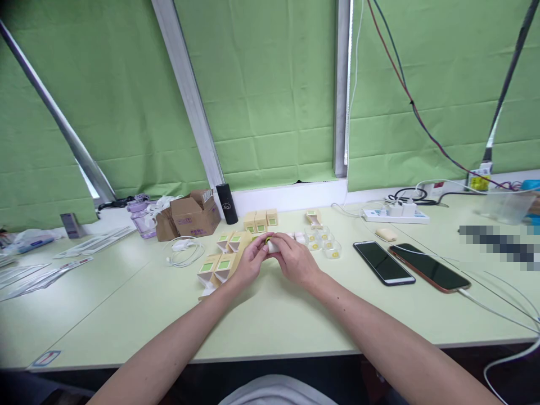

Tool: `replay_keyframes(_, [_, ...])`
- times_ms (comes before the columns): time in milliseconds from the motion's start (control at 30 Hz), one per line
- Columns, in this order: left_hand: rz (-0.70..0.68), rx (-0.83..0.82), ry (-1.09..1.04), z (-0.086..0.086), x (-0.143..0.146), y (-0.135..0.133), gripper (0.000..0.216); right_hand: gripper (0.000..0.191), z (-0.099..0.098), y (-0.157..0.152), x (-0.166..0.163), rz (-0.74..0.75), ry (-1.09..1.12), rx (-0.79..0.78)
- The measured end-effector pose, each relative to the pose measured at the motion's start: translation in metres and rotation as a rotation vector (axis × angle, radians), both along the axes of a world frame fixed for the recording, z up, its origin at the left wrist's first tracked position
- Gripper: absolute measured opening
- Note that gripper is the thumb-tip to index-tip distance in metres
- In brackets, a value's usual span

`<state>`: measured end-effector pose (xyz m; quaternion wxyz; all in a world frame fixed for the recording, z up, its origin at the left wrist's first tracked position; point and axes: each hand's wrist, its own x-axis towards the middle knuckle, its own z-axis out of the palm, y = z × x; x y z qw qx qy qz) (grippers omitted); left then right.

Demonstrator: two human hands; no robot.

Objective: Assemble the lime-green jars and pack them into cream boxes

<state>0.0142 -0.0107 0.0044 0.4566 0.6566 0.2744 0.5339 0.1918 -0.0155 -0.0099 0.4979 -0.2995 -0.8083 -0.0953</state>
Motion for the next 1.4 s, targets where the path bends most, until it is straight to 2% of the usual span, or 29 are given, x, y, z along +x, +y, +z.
replay_keyframes(533, [0.104,0.066,-0.043,-0.002,0.013,-0.001,0.031,0.029,0.008,-0.004,-0.005,0.009,0.006,0.030])
replay_keyframes(1400, [0.156,0.106,-0.039,-0.008,0.016,-0.004,0.030,0.031,0.007,-0.003,-0.007,-0.025,-0.032,0.072])
